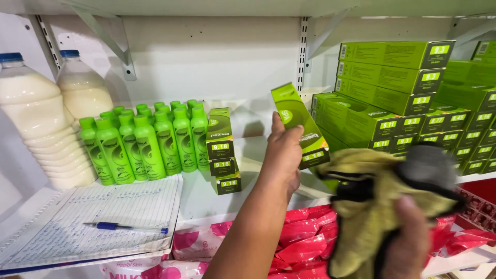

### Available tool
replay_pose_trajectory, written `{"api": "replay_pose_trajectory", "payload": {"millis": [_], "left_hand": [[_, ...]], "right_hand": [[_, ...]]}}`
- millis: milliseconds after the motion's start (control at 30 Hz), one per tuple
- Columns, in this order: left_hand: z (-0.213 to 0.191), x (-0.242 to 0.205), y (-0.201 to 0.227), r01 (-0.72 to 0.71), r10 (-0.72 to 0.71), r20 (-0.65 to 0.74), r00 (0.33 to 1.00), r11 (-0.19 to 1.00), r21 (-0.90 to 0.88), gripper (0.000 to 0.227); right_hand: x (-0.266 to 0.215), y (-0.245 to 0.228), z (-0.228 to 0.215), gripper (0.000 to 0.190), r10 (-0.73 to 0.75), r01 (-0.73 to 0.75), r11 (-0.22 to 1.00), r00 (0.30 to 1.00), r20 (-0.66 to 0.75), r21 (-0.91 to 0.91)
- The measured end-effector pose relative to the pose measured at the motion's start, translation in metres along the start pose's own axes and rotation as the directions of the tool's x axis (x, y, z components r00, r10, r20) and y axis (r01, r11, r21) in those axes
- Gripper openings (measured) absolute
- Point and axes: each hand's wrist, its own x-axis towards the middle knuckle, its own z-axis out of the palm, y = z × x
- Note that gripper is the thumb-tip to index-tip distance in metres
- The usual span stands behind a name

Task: Wiping down beauty product boxes and organizing them on a stockroom shelf.

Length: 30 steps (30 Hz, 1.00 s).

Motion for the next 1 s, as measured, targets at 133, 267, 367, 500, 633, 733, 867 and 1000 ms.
{"api": "replay_pose_trajectory", "payload": {"millis": [133, 267, 367, 500, 633, 733, 867, 1000], "left_hand": [[0.008, 0.016, -0.021, 0.103, -0.091, -0.07, 0.993, 0.977, 0.186, 0.085], [0.026, 0.01, -0.025, 0.23, -0.165, -0.194, 0.967, 0.891, 0.392, 0.087], [0.033, 0.013, -0.04, 0.284, -0.193, -0.226, 0.955, 0.813, 0.508, 0.09], [0.037, 0.001, -0.054, 0.324, -0.243, -0.214, 0.946, 0.708, 0.628, 0.093], [0.036, -0.002, -0.059, 0.227, -0.21, -0.103, 0.972, 0.732, 0.642, 0.088], [0.021, 0.026, -0.098, 0.034, 0.021, -0.077, 0.997, 0.766, 0.642, 0.093], [0.02, 0.036, -0.11, 0.037, 0.021, -0.081, 0.997, 0.758, 0.651, 0.091], [0.022, 0.048, -0.132, -0.047, 0.091, -0.033, 0.995, 0.756, 0.653, 0.088]], "right_hand": [[0.016, -0.022, -0.039, 0.051, -0.271, 0.266, 0.96, 0.961, 0.052, 0.086], [0.02, -0.046, -0.033, 0.05, -0.334, 0.338, 0.938, 0.941, 0.05, -0.083], [0.021, -0.048, -0.038, 0.051, -0.374, 0.376, 0.905, 0.926, 0.051, -0.196], [0.018, -0.04, -0.036, 0.053, -0.263, 0.269, 0.955, 0.963, 0.062, -0.123], [0.016, -0.035, -0.024, 0.056, -0.186, 0.193, 0.974, 0.98, 0.064, -0.118], [0.013, -0.031, -0.022, 0.053, -0.143, 0.137, 0.98, 0.989, -0.035, -0.143], [0.017, -0.026, -0.032, 0.052, -0.152, 0.148, 0.984, 0.988, -0.04, -0.1], [0.026, -0.009, -0.063, 0.051, -0.21, 0.209, 0.977, 0.977, -0.027, -0.03]]}}
